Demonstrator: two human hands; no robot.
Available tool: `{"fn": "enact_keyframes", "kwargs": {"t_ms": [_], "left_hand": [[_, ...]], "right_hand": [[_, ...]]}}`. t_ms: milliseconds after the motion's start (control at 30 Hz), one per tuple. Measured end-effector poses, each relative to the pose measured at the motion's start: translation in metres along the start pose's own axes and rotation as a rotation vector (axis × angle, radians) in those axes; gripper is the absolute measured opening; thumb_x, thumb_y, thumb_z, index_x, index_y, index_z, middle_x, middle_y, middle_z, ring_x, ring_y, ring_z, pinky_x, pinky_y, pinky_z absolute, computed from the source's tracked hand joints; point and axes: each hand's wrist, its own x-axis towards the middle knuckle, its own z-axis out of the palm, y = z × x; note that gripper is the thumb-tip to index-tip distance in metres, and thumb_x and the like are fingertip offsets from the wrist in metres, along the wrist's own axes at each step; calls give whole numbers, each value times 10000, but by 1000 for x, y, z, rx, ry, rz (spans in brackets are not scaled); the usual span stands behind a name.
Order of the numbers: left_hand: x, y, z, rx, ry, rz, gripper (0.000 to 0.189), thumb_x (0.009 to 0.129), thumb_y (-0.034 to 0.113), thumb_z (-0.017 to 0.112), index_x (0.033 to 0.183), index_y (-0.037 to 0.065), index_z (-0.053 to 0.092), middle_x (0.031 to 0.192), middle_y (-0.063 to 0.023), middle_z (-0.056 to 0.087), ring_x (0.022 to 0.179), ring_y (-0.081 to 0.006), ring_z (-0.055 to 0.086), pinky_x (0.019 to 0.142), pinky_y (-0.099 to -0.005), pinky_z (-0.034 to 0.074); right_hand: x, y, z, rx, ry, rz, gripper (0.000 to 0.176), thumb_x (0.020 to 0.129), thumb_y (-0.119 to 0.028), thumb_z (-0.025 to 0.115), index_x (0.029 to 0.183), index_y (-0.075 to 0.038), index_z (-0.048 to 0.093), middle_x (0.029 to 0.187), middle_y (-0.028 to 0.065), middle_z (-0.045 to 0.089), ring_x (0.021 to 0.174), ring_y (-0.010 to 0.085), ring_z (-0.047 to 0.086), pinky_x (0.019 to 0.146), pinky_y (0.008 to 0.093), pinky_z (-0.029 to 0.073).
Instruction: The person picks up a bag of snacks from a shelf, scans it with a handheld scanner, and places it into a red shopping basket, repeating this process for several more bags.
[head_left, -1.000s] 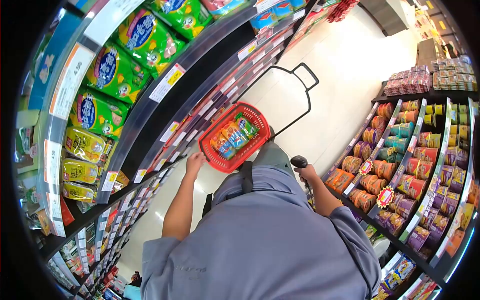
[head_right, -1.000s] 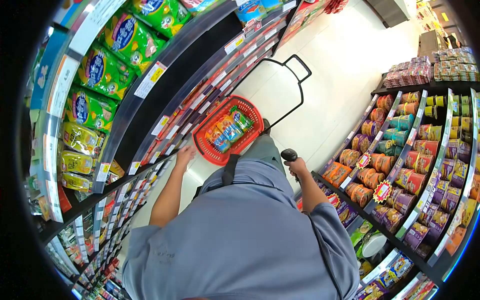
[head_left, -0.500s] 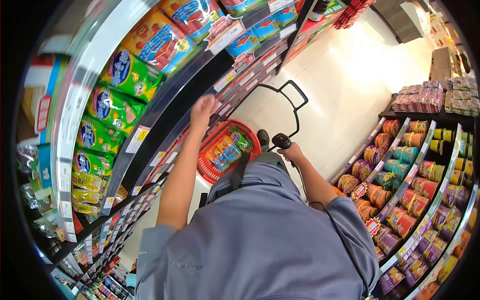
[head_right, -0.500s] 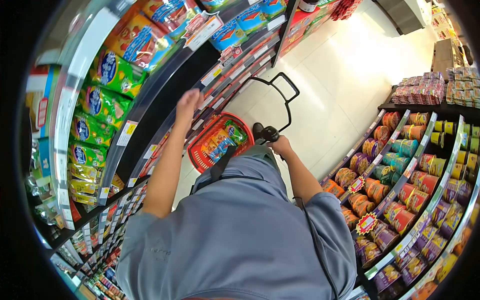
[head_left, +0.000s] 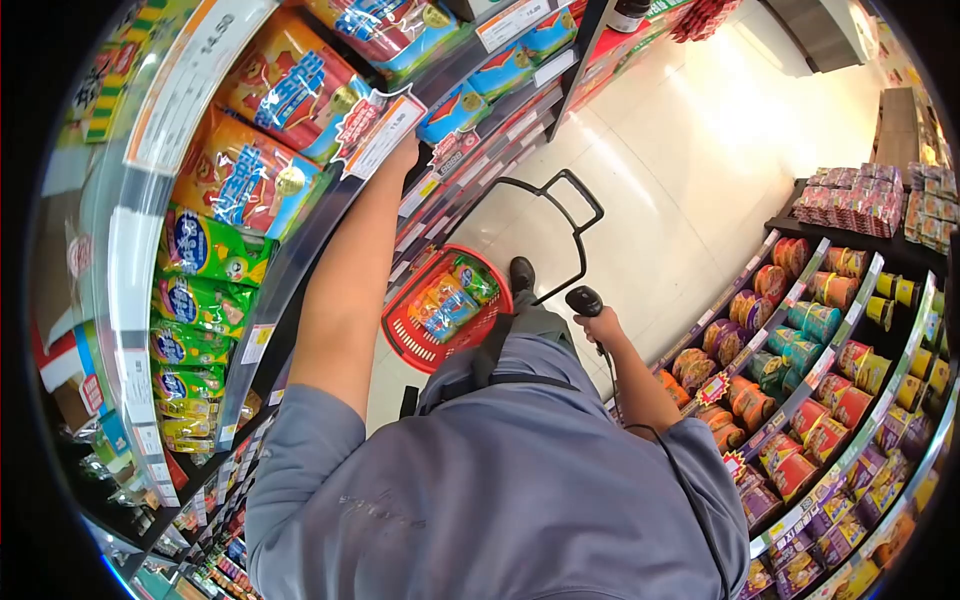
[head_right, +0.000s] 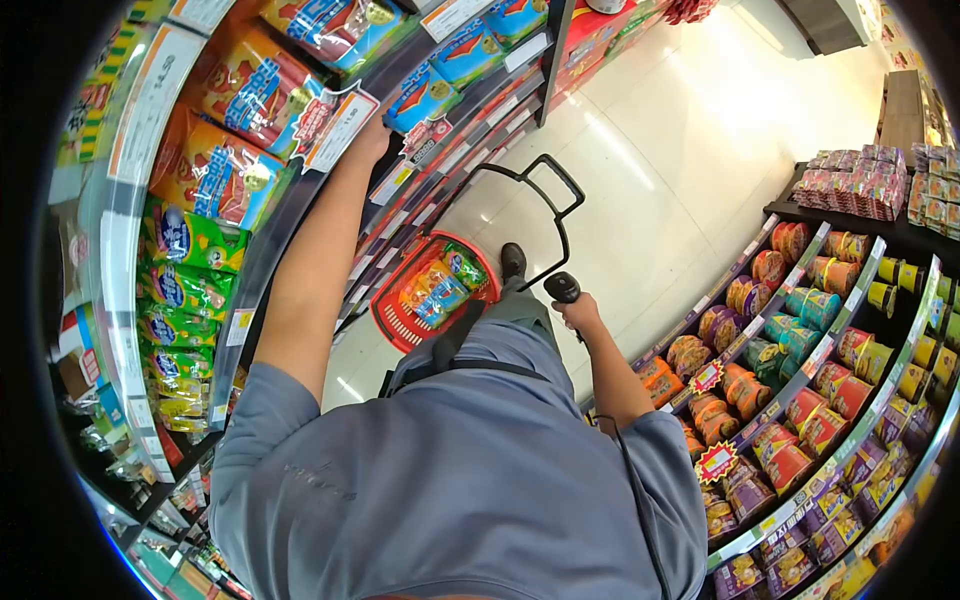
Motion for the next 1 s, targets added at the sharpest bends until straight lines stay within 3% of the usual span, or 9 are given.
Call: {"fn": "enact_keyframes", "kwargs": {"t_ms": [67, 367, 567, 667, 700, 767, 800, 933, 1000], "left_hand": [[0, -12, 5, -134, 30, -36, 602, 823, 179, 696, 1349, 159, 403, 1401, -78, 414, 1320, -281, 336, 1085, -518, 223], [-83, 81, -65, -1287, 427, -281, 352, 881, 135, 599, 1219, 72, 523, 1301, -90, 525, 1205, -251, 482, 1050, -331, 355], [-167, 106, -119, -1286, 662, -425, 294, 913, 147, 548, 1183, 30, 527, 1213, -111, 579, 1133, -230, 543, 1010, -398, 404], [-224, 103, -130, -1293, 531, -432, 332, 935, 190, 539, 1224, 29, 503, 1227, -106, 571, 1159, -257, 526, 1015, -457, 391], [-245, 94, -135, -1360, 468, -515, 442, 896, 221, 614, 1294, 108, 459, 1271, -80, 540, 1170, -260, 515, 1000, -479, 398], [-278, 125, -139, -1448, 412, -551, 460, 930, 369, 544, 1311, 129, 452, 1286, -77, 532, 1171, -262, 515, 1007, -490, 388], [-291, 121, -136, -1413, 438, -583, 554, 927, 528, 454, 1312, 129, 456, 1273, -78, 542, 1147, -265, 534, 1000, -474, 400], [-339, 99, -126, -1525, 375, -525, 646, 910, 598, 417, 1328, 106, 447, 1296, -80, 531, 1154, -270, 534, 997, -441, 414], [-354, 95, -120, -1759, -108, -290, 571, 892, 613, 439, 1130, 99, 512, 989, -66, 585, 910, -219, 575, 801, -346, 450]], "right_hand": [[2, 6, -5, 35, -8, 28, 285, 721, -126, 756, 614, -28, 510, 521, 50, 498, 389, 144, 455, 377, 305, 352], [15, -7, -13, -105, -16, 31, 293, 728, -117, 744, 601, -45, 491, 512, 48, 486, 393, 145, 454, 374, 301, 353], [22, -21, -8, -60, -63, -60, 266, 732, -83, 729, 619, -51, 491, 520, 23, 471, 396, 117, 422, 369, 287, 322], [9, -27, -3, -84, -55, -102, 260, 732, -82, 726, 619, -52, 493, 522, 19, 469, 402, 108, 423, 371, 279, 319], [5, -28, -2, -85, -43, -127, 260, 731, -83, 727, 618, -51, 495, 523, 21, 471, 403, 109, 427, 371, 278, 318], [-11, -33, 0, -130, -26, -155, 253, 741, -114, 724, 617, -52, 512, 520, 19, 483, 401, 111, 433, 380, 284, 326], [-22, -38, 2, -136, -46, -189, 255, 749, -132, 722, 614, -54, 520, 519, 18, 492, 399, 111, 436, 389, 285, 333], [-68, -53, 23, -149, -94, -300, 262, 767, -170, 718, 611, -61, 538, 515, 11, 511, 411, 106, 446, 421, 280, 351], [-100, -66, 40, -176, -116, -357, 259, 758, -177, 729, 618, -56, 547, 519, 8, 513, 431, 102, 459, 434, 274, 361]]}}
